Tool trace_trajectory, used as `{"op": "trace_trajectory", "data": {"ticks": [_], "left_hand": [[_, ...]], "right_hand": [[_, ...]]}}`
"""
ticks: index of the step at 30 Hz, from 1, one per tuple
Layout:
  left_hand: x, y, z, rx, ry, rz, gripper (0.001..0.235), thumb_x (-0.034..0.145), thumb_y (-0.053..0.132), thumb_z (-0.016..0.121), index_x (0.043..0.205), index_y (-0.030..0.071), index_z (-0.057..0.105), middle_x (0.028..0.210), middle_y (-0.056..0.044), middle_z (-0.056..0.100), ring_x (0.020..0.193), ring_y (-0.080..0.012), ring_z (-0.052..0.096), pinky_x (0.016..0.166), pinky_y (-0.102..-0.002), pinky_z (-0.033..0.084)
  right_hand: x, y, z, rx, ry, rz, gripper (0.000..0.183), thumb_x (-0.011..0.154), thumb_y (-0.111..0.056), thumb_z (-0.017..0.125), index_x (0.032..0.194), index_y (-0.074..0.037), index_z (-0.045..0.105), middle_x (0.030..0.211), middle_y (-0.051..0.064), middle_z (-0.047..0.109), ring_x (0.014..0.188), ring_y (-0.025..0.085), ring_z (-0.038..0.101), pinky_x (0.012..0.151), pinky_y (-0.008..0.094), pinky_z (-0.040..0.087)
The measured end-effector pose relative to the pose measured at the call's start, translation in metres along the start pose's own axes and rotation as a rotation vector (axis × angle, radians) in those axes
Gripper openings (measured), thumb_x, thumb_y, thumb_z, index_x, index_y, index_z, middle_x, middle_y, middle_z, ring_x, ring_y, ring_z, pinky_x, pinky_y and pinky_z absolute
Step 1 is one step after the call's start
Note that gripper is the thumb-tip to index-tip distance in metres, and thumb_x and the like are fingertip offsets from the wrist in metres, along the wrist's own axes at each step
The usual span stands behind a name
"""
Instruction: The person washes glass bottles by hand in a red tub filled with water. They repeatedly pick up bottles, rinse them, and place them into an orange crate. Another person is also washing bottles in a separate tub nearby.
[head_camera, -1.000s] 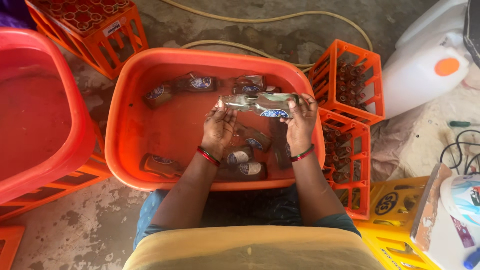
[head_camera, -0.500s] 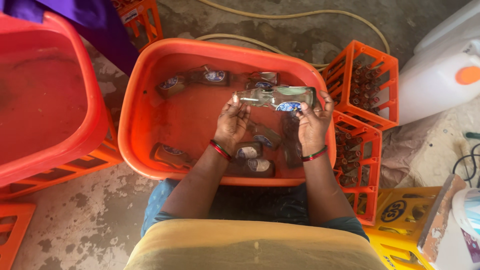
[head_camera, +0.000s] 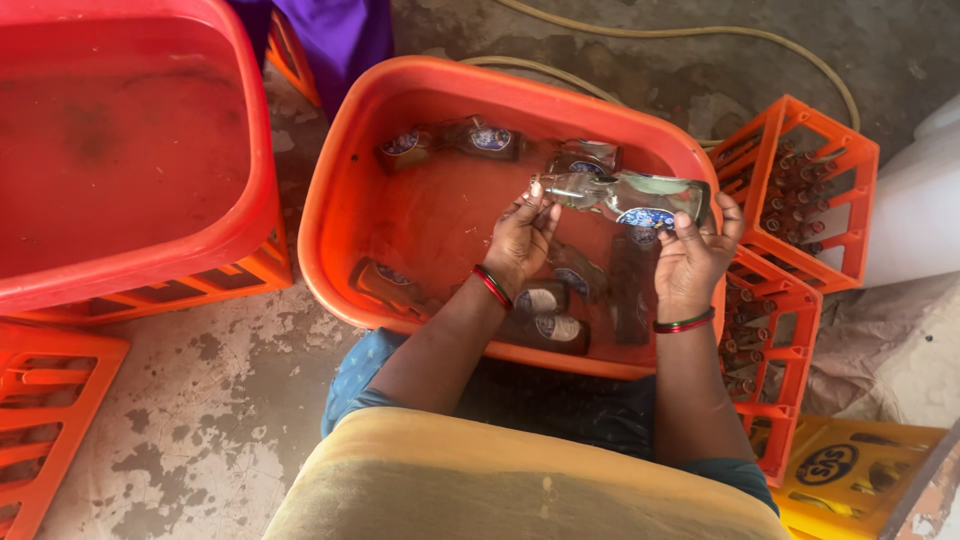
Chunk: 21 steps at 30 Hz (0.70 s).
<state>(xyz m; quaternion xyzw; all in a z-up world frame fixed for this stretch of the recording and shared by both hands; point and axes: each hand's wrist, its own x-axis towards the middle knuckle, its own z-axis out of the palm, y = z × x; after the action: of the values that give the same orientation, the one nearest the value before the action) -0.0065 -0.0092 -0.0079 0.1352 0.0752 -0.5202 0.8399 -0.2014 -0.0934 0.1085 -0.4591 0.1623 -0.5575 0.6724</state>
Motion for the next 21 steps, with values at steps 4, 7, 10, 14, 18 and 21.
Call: {"op": "trace_trajectory", "data": {"ticks": [4, 7, 10, 14, 18, 21], "left_hand": [[-0.002, 0.0, 0.002, -0.009, 0.005, -0.004, 0.014, 0.097, 0.017, 0.07, 0.104, 0.009, 0.061, 0.092, -0.001, 0.065, 0.088, -0.0139, 0.067, 0.09, -0.032, 0.061], [-0.003, -0.002, 0.004, -0.025, 0.01, -0.011, 0.015, 0.096, 0.018, 0.071, 0.103, 0.01, 0.059, 0.091, 0.0, 0.064, 0.089, -0.014, 0.067, 0.093, -0.034, 0.061], [-0.004, 0.0, 0.005, -0.013, 0.011, -0.02, 0.018, 0.096, 0.02, 0.072, 0.107, 0.01, 0.061, 0.092, 0.0, 0.065, 0.089, -0.0138, 0.066, 0.094, -0.034, 0.059], [-0.006, 0.0, 0.009, -0.011, 0.016, -0.021, 0.019, 0.095, 0.02, 0.072, 0.107, 0.01, 0.062, 0.091, 0.0, 0.064, 0.088, -0.0127, 0.066, 0.094, -0.034, 0.059], [-0.01, 0.002, 0.012, 0.01, 0.023, -0.039, 0.019, 0.096, 0.021, 0.073, 0.105, 0.01, 0.06, 0.09, 0.0, 0.064, 0.088, -0.013, 0.066, 0.095, -0.034, 0.06], [-0.014, 0.004, 0.015, 0.05, 0.052, -0.055, 0.019, 0.095, 0.021, 0.073, 0.102, 0.011, 0.059, 0.09, 0.0, 0.065, 0.09, -0.0138, 0.067, 0.092, -0.034, 0.061]], "right_hand": [[-0.002, -0.004, 0.004, 0.001, 0.01, 0.012, 0.057, 0.091, 0.008, 0.076, 0.135, -0.014, 0.047, 0.126, 0.011, 0.067, 0.114, 0.023, 0.07, 0.078, 0.033, 0.058], [-0.002, -0.005, 0.004, 0.004, -0.001, -0.005, 0.058, 0.092, 0.01, 0.076, 0.137, -0.013, 0.047, 0.129, 0.011, 0.066, 0.114, 0.022, 0.068, 0.08, 0.033, 0.057], [-0.002, -0.004, 0.004, 0.018, -0.016, 0.005, 0.058, 0.093, 0.01, 0.076, 0.137, -0.014, 0.047, 0.13, 0.013, 0.067, 0.112, 0.022, 0.067, 0.081, 0.033, 0.057], [-0.002, -0.004, 0.003, 0.016, -0.018, -0.007, 0.056, 0.092, 0.009, 0.075, 0.136, -0.014, 0.048, 0.128, 0.012, 0.067, 0.114, 0.023, 0.068, 0.08, 0.034, 0.058], [-0.003, -0.004, 0.003, 0.001, -0.005, -0.013, 0.053, 0.093, 0.009, 0.075, 0.134, -0.013, 0.049, 0.127, 0.012, 0.068, 0.113, 0.023, 0.069, 0.077, 0.032, 0.056], [-0.002, -0.005, 0.003, -0.004, 0.008, -0.02, 0.053, 0.093, 0.009, 0.075, 0.133, -0.013, 0.049, 0.125, 0.012, 0.07, 0.109, 0.022, 0.07, 0.073, 0.03, 0.055]]}}
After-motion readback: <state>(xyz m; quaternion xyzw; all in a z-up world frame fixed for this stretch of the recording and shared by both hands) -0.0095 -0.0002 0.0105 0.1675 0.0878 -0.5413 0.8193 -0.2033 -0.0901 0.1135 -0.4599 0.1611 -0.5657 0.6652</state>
